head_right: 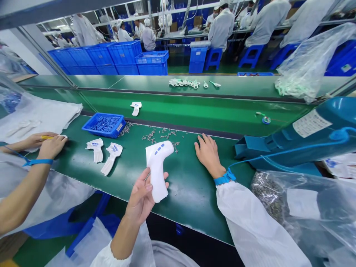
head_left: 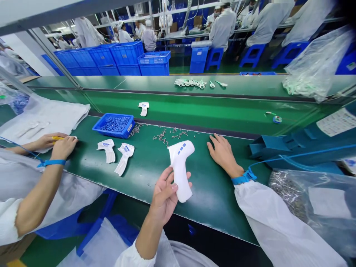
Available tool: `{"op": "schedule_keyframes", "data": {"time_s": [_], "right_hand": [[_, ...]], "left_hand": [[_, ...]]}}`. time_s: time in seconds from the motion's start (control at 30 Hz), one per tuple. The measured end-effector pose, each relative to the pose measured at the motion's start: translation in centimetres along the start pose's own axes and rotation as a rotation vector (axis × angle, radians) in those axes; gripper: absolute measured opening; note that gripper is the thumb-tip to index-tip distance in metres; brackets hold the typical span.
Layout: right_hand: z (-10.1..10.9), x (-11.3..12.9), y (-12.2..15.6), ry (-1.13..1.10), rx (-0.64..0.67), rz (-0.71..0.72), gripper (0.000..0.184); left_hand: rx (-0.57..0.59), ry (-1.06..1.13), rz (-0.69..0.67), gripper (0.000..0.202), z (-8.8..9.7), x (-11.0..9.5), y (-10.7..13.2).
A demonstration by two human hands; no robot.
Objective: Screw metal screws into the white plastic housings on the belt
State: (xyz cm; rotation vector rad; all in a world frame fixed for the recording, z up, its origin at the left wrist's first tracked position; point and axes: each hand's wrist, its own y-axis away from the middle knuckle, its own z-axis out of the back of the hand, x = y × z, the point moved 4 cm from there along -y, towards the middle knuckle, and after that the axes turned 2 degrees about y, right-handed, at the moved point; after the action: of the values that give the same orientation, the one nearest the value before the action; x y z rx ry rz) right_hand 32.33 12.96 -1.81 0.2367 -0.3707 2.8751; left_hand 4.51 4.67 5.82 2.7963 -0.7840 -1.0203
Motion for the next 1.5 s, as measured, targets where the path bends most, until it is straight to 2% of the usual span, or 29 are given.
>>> {"op": "schedule_keyframes", "data": {"time_s": [0.13,0.27,0.43,0.53,0.67,0.87,1.03,1.3,1.43,1.5], "right_hand": [[0.1,0.0,0.8,-0.03,-0.005,0.023,0.051],[0.1,0.1,1.4,-0.05,-0.058,0.016,0.05],[-0.1,0.1,1.7,-0.056,-0.075,0.01,0.049],[-0.1,0.1,1.7,-0.055,-0.074,0.012,0.049],[0.0,0.2,1.7,-0.055,-0.069,0.009,0.05],[0.1,0.2,1.8,-0.065,-0.08,0.015,0.05],[0.0,0.1,1.7,-0.078,-0.091,0.016,0.049],[0.0,0.1,1.6,-0.107,-0.068,-0.005,0.049],[0.0,0.1,1.6,-0.132,-0.066,-0.002,0.048],[-0.1,0.0,1.6,-0.18,-0.075,-0.004,0.047]], "left_hand": [[-0.048,-0.07,0.011,0.047,0.0,0.3,-0.2],[-0.122,-0.255,0.025,0.035,-0.4,1.0,-0.6],[-0.062,-0.401,-0.012,0.029,-1.3,1.6,-0.5],[-0.08,-0.497,-0.036,0.028,-1.5,1.7,-0.4],[-0.071,-0.592,0.005,0.031,-1.6,1.8,-0.2],[-0.096,-0.534,0.094,0.045,-1.2,2.0,0.0],[-0.121,-0.447,0.153,0.059,-2.1,1.8,-0.1],[-0.024,-0.498,0.177,0.051,-3.3,1.8,-0.2],[0.001,-0.693,0.108,0.035,-3.8,1.8,-0.5],[0.008,-0.827,0.042,0.034,-4.2,1.2,-1.5]]}}
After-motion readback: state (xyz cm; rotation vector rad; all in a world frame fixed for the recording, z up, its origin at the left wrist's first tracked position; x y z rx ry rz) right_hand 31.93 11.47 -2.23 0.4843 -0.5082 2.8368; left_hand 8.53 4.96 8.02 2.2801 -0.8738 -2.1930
